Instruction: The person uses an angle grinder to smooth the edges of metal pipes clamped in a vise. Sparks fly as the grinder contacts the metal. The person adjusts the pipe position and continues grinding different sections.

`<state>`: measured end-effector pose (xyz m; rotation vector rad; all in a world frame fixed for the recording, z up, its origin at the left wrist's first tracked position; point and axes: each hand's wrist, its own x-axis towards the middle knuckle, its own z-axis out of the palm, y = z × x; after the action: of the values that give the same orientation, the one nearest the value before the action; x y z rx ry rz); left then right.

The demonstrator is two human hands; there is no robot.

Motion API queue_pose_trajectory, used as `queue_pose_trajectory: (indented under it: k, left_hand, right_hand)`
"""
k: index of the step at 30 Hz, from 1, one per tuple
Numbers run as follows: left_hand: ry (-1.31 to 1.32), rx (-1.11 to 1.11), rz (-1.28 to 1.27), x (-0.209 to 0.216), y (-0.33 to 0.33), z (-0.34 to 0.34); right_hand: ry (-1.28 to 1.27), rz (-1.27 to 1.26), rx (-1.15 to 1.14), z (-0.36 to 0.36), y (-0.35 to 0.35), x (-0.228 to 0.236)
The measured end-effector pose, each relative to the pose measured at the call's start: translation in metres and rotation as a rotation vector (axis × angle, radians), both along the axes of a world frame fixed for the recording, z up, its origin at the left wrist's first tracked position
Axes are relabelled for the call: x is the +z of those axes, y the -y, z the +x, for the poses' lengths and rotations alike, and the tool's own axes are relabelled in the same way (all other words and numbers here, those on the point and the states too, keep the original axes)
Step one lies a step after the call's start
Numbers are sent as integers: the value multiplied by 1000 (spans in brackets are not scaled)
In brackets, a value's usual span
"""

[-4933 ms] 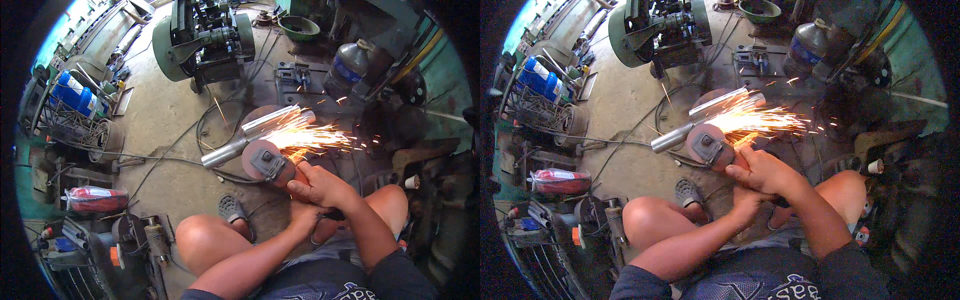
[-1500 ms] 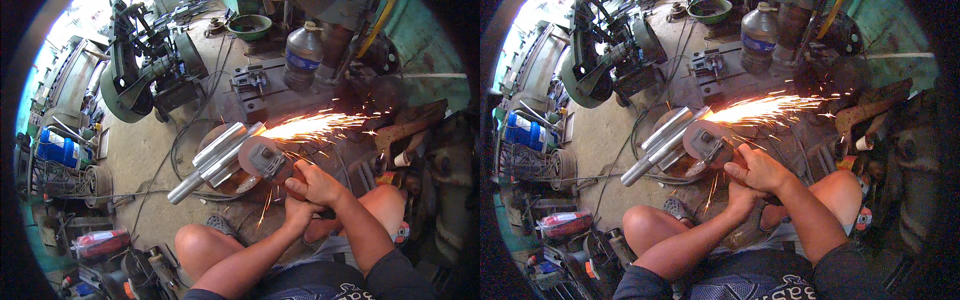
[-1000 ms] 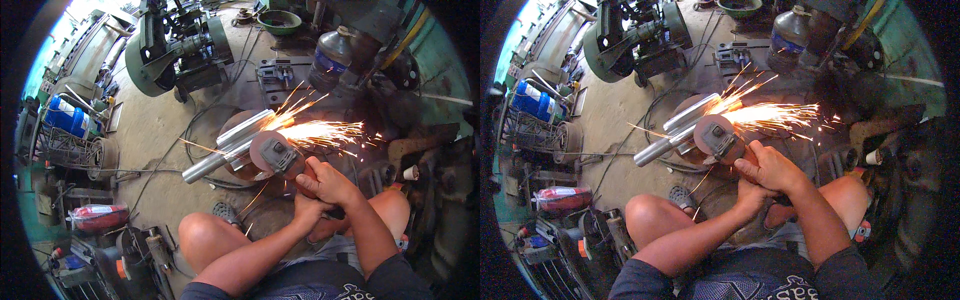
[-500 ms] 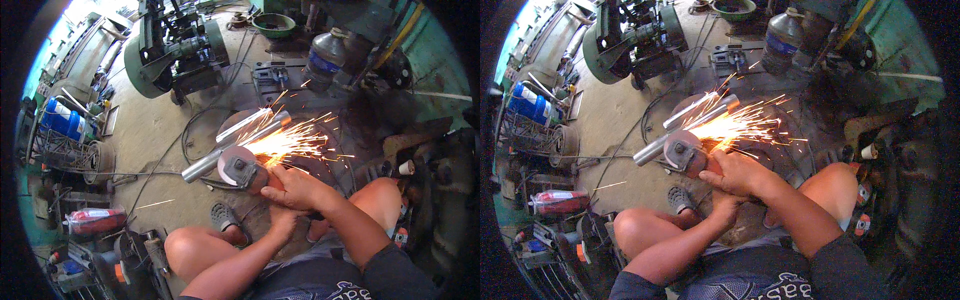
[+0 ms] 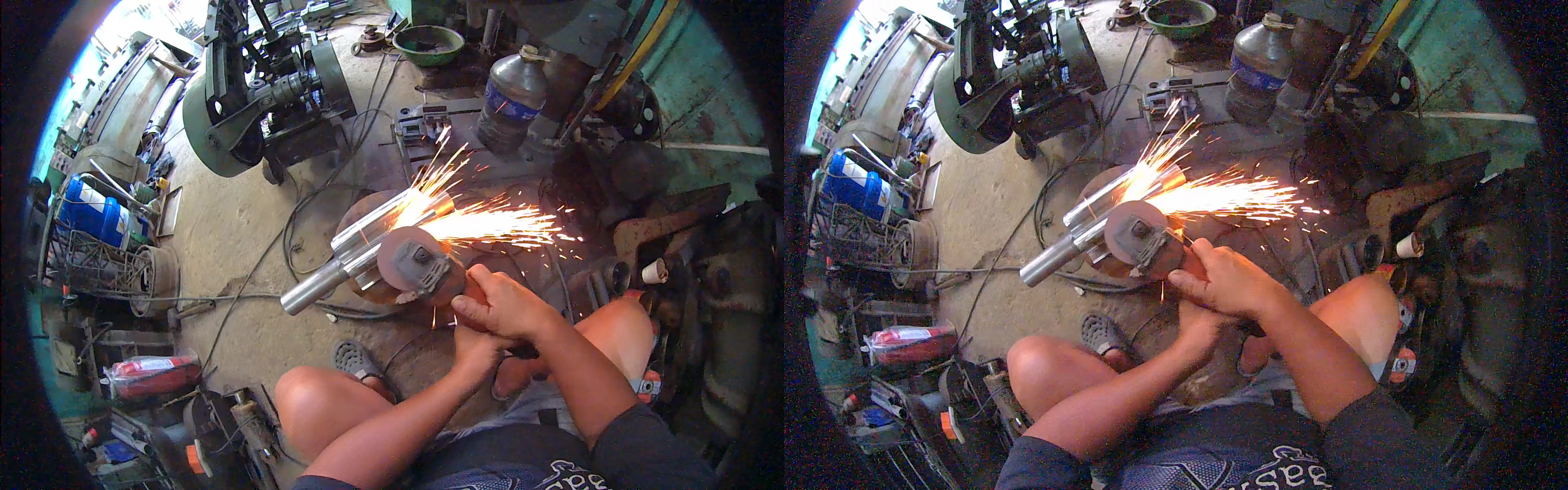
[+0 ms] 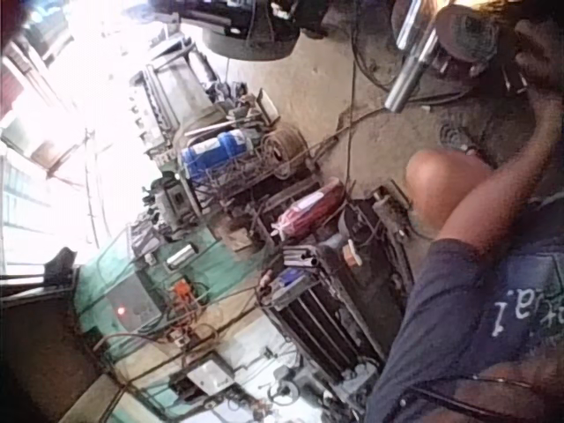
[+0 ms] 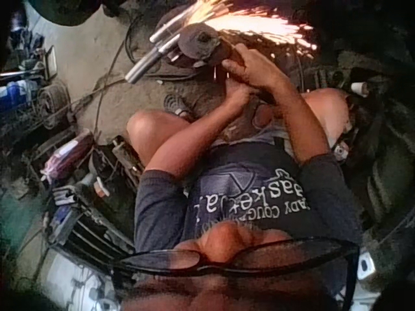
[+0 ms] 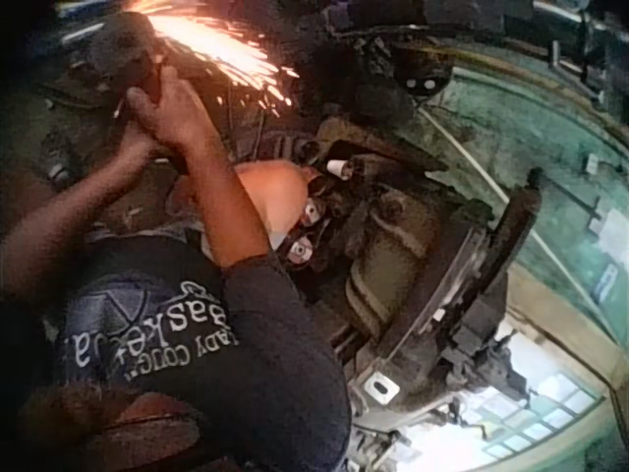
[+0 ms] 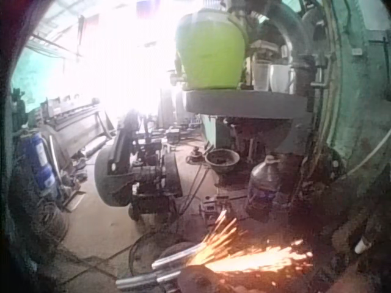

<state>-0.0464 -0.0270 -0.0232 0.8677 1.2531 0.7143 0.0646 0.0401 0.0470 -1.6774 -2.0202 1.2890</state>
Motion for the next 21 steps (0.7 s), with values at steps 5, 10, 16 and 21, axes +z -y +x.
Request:
queue_pose_trajectory:
  k: [5,10,16,21]
  left_hand:
    - [118,22,-12,3,-13,29]
    - [121,17,-7,2,-22,45]
    - [126,40,-46,-9,-20,45]
    - [141,51,-140,-1,-13,26]
  right_hand:
    - [-91,20,-117,30,-2,-5]
    - [-171,116,-133,47,-7,-17]
    - [-75,67,-125,47,-8,-15]
    - [-99,160,-42,21,-6,-11]
